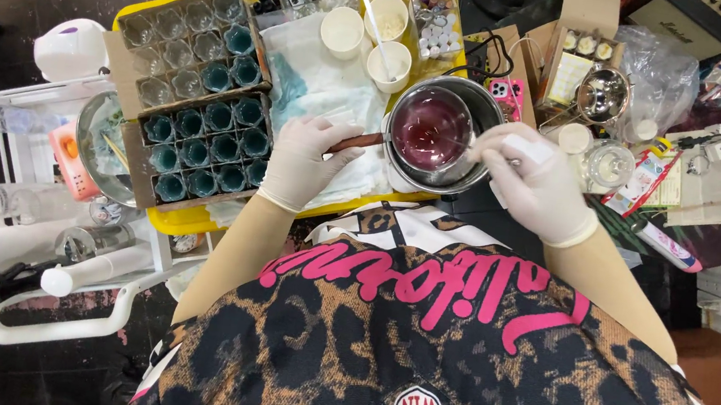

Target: Mixing fragrance or color into melted wax in a small pot at a workbench.

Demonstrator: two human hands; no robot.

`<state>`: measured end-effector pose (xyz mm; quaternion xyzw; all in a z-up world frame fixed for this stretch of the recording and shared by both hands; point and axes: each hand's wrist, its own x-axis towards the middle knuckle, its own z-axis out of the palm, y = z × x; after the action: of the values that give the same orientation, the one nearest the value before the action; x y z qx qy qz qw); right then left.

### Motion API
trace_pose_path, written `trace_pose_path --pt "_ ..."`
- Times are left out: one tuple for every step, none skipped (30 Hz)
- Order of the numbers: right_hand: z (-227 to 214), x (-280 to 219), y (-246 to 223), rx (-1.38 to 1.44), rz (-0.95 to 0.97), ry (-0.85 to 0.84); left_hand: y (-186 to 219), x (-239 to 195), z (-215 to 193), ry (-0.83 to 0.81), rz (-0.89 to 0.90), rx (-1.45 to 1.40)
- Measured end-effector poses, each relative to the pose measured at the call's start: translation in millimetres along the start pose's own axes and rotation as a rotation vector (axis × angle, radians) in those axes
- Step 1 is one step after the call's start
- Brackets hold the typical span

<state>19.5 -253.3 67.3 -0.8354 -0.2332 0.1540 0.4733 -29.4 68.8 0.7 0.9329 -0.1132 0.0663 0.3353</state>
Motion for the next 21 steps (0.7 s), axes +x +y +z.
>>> trace_pose_path --pt "0.1 -0.2 2.2 0.001 -0.002 -0.002 1.0 -0.1 -0.9 0.002 -0.002 0.002" --pt "0.0 -0.5 4.4 0.003 -0.02 -0.017 2.2 -0.2 -1.9 0.0 0.007 0.011" --pt "-0.6 -0.7 6.5 0.004 -0.037 -0.03 3.3 0.6 -2.6 -0.001 0.017 0.02" --pt "0.0 1.2 5.0 0.003 -0.04 -0.03 1.8 1.8 -1.7 0.001 0.017 0.022" --pt "1.5 1.1 3.5 -0.007 -0.141 -0.034 0.9 0.8 -0.4 0.005 0.015 0.014" --pt "3.1 1.1 2.0 -0.018 -0.243 -0.037 -0.2 -0.2 0.9 0.009 0.012 0.007" --pt "2.6 0.5 6.3 -0.017 -0.243 -0.039 1.3 -0.1 0.0 0.01 0.01 0.008" --pt "2.1 -0.1 10.6 -0.033 -0.226 0.01 2.8 0.0 -0.9 0.013 0.015 0.027" --pt "1.4 -1.1 14.9 -0.048 -0.208 0.059 4.6 0.1 -1.8 0.015 0.02 0.045" --pt "0.7 -1.5 14.3 -0.048 -0.208 0.058 3.3 0.0 -1.1 0.015 0.019 0.045" --pt "0.3 -2.1 13.7 -0.067 -0.211 0.091 1.9 -0.1 -0.5 0.018 0.026 0.03" --pt "-0.1 -2.8 13.1 -0.087 -0.213 0.125 0.5 -0.2 0.2 0.021 0.034 0.015" --pt "0.8 -4.2 14.2 -0.086 -0.212 0.125 0.9 -0.1 0.1 0.02 0.034 0.014" --pt "1.7 -5.6 15.2 -0.02 -0.155 0.087 1.2 0.0 0.0 0.019 0.033 0.027" --pt "2.7 -6.7 16.1 0.047 -0.099 0.048 1.5 0.0 -0.4 0.018 0.032 0.041" --pt "2.5 -6.9 20.4 0.048 -0.099 0.048 1.3 0.6 -0.7 0.018 0.031 0.041" --pt "2.4 -7.2 24.8 0.114 -0.044 0.057 1.3 0.4 -0.8 0.016 0.035 0.027" --pt "2.3 -7.6 29.2 0.181 0.011 0.066 1.2 0.2 -0.9 0.015 0.038 0.013" --pt "1.3 -6.1 27.9 0.181 0.011 0.067 0.5 0.0 -0.4 0.014 0.039 0.012" --pt "0.1 -4.6 26.7 0.118 -0.051 0.104 -0.1 -0.1 0.1 0.013 0.038 0.028" --pt "-0.8 -3.6 25.4 0.055 -0.112 0.142 -0.7 -0.3 0.6 0.012 0.038 0.043"
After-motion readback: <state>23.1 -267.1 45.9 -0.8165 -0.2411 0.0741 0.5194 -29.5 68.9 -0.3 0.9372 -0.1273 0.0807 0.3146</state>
